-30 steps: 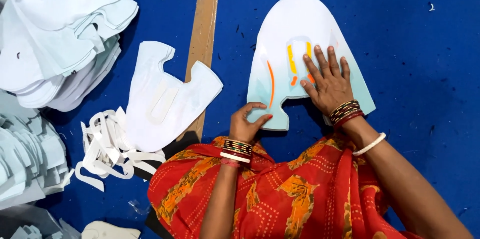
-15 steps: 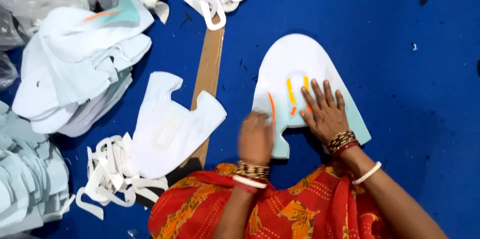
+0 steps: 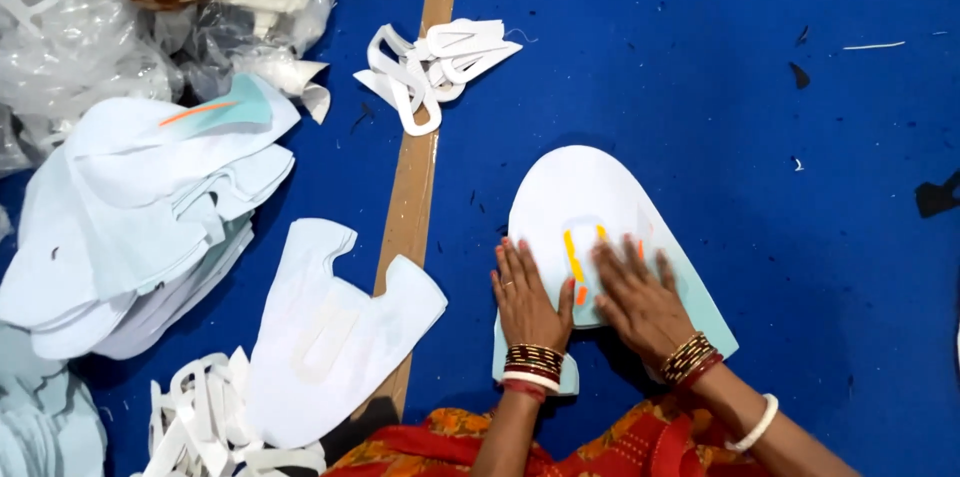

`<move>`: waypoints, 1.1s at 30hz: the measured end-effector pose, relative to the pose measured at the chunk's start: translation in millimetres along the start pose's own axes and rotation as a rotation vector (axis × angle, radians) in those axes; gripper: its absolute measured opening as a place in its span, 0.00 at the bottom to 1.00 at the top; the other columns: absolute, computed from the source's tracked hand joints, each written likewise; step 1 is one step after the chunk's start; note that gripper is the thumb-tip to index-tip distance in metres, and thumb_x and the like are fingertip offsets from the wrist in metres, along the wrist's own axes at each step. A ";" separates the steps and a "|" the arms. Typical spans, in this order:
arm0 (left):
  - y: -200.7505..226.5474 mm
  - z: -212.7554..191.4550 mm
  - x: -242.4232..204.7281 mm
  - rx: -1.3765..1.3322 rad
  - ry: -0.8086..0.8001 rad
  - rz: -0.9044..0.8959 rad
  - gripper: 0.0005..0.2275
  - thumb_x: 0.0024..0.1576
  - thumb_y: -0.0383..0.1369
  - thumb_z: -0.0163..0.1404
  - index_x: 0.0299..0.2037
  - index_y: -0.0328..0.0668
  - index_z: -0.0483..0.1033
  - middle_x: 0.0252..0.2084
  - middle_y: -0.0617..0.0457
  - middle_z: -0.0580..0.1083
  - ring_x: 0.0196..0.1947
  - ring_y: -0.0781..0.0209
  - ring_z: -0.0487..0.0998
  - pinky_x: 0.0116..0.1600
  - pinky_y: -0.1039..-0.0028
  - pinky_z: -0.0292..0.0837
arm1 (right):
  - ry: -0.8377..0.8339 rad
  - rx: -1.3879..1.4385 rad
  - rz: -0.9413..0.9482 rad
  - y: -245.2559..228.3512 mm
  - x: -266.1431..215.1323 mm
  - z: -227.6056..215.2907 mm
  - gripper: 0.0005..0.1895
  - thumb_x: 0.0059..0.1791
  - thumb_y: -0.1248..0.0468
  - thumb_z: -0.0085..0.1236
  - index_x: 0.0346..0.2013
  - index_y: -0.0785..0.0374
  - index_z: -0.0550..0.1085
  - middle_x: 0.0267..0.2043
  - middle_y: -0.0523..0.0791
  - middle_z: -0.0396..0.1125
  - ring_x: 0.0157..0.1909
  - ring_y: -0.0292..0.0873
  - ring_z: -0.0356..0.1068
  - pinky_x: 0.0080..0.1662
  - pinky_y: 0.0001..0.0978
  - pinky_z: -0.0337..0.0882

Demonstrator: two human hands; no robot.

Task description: The person manually assembles and sticks together foam and fabric components for shoes.

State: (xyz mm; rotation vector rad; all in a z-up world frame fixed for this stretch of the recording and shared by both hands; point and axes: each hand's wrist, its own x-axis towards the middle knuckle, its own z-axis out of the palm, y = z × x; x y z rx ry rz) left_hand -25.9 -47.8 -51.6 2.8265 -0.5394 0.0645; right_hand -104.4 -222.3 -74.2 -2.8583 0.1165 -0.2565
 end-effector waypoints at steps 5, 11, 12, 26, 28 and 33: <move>-1.2 -4.0 2.2 -0.097 -0.068 0.082 0.43 0.61 0.56 0.42 0.75 0.26 0.42 0.78 0.30 0.40 0.79 0.38 0.38 0.76 0.51 0.33 | -0.112 0.110 -0.307 -3.0 69.7 1.9 0.37 0.56 0.40 0.30 0.75 0.52 0.48 0.79 0.42 0.40 0.79 0.46 0.34 0.71 0.49 0.35; -2.4 -6.7 5.8 -0.076 -0.121 0.074 0.49 0.58 0.62 0.45 0.74 0.25 0.39 0.77 0.28 0.39 0.77 0.35 0.37 0.75 0.51 0.33 | -0.206 -0.060 -0.205 25.3 182.3 40.0 0.36 0.56 0.39 0.23 0.76 0.48 0.45 0.80 0.41 0.38 0.79 0.44 0.34 0.72 0.49 0.36; -2.0 -5.9 5.3 -0.075 -0.131 0.076 0.50 0.56 0.63 0.46 0.73 0.24 0.39 0.76 0.27 0.39 0.77 0.33 0.36 0.74 0.51 0.33 | -0.308 -0.074 -0.061 30.2 198.4 47.3 0.38 0.55 0.37 0.22 0.77 0.47 0.44 0.80 0.40 0.37 0.79 0.45 0.32 0.73 0.50 0.35; -11.0 12.4 -1.8 -0.153 0.084 0.224 0.52 0.50 0.64 0.47 0.69 0.17 0.48 0.72 0.21 0.49 0.75 0.30 0.43 0.74 0.50 0.37 | -0.139 -0.056 0.696 122.0 13.5 26.0 0.43 0.53 0.34 0.23 0.76 0.53 0.44 0.81 0.45 0.28 0.78 0.53 0.22 0.68 0.65 0.30; -4.2 -0.3 6.6 -0.052 0.018 0.104 0.53 0.47 0.65 0.48 0.68 0.18 0.53 0.69 0.21 0.55 0.72 0.28 0.51 0.73 0.49 0.46 | 0.018 -0.089 0.629 120.6 -55.9 -11.8 0.37 0.52 0.41 0.40 0.72 0.53 0.55 0.79 0.47 0.39 0.79 0.55 0.34 0.69 0.61 0.41; -23.0 23.4 5.8 -0.176 0.028 0.159 0.54 0.47 0.62 0.52 0.71 0.16 0.51 0.67 0.16 0.56 0.70 0.24 0.55 0.71 0.46 0.53 | 0.278 -0.207 0.922 168.6 -209.9 -82.8 0.34 0.44 0.46 0.60 0.61 0.57 0.70 0.69 0.51 0.60 0.72 0.57 0.57 0.64 0.53 0.63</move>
